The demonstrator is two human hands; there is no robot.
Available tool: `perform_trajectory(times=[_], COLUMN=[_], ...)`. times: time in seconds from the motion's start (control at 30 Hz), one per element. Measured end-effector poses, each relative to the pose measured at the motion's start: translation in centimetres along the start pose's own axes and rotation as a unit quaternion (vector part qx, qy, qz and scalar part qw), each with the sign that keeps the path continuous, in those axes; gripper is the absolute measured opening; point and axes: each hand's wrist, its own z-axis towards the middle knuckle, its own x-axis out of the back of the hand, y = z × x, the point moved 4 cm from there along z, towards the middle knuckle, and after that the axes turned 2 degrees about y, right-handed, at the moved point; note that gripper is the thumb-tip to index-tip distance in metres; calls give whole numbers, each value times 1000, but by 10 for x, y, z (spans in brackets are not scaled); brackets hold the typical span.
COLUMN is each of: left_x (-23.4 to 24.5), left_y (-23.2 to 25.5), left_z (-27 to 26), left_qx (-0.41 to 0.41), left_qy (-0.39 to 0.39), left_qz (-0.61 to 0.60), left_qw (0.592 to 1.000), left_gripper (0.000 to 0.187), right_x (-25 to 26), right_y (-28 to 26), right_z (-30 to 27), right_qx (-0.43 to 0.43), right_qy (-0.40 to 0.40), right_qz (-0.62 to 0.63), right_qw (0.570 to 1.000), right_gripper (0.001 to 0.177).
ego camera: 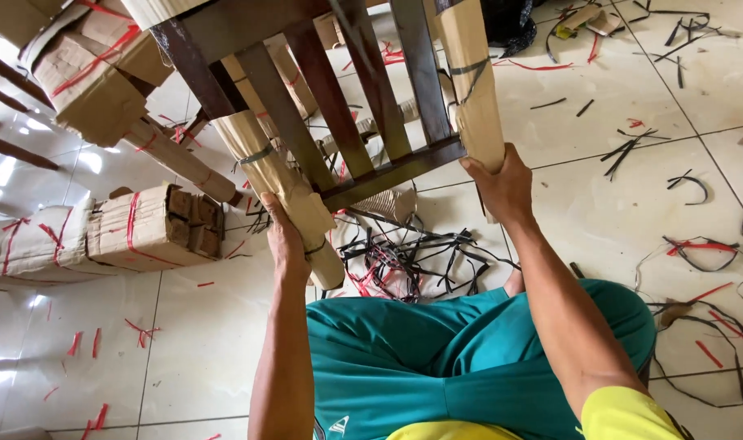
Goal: Securing cardboard protective packaging onto a wooden chair using plastic straps and a utility knife.
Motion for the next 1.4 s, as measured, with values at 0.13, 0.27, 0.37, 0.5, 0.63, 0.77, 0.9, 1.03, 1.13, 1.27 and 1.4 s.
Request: perform_trajectory(times=[0.13,0.27,0.37,0.5,0.63,0.77,0.9,1.03,1.13,1.27,1.4], left_x=[12,18,12,-2,-9,-7,-8,-7,-7,-7,-5], left_y=[9,25,59,59,67,71,72,68,70,71,75], left_z=[9,25,0,7,12,11,12,9,8,-1,-5], left_qx=[6,-3,-36,-195,-300,-301,-301,-302,-308,-289,-263], left_qy=[21,25,28,94,82,74,85,93,96,90,86], left_qz=[19,41,67,80,214,204,211,196,182,168,197], left_qw=[1000,999,997,973,926,929,926,928,929,938,941], left_gripper=[94,97,109,78,96,93,89,84,82,87,86], right_x=[3,4,0,-3,-8,-9,-6,-2,-46,-130,-213], right_y=[-11,-41,-49,-66,-67,-66,-81,-100,-75,-45,-7], right_z=[-18,-31,-19,-2,14,17,1,-34,-55,-25,37], right_qx=[8,-3,13,32,44,58,81,305,463,146,141], right_qy=[20,29,32,35,49,54,70,235,250,-146,-209], right_qz=[-39,-53,-63,-62,-78,-83,-90,-105,-51,2,-100], right_qw=[999,998,997,997,995,993,990,917,849,978,962], right_gripper=[61,61,63,59,54,56,61,49,31,71,74])
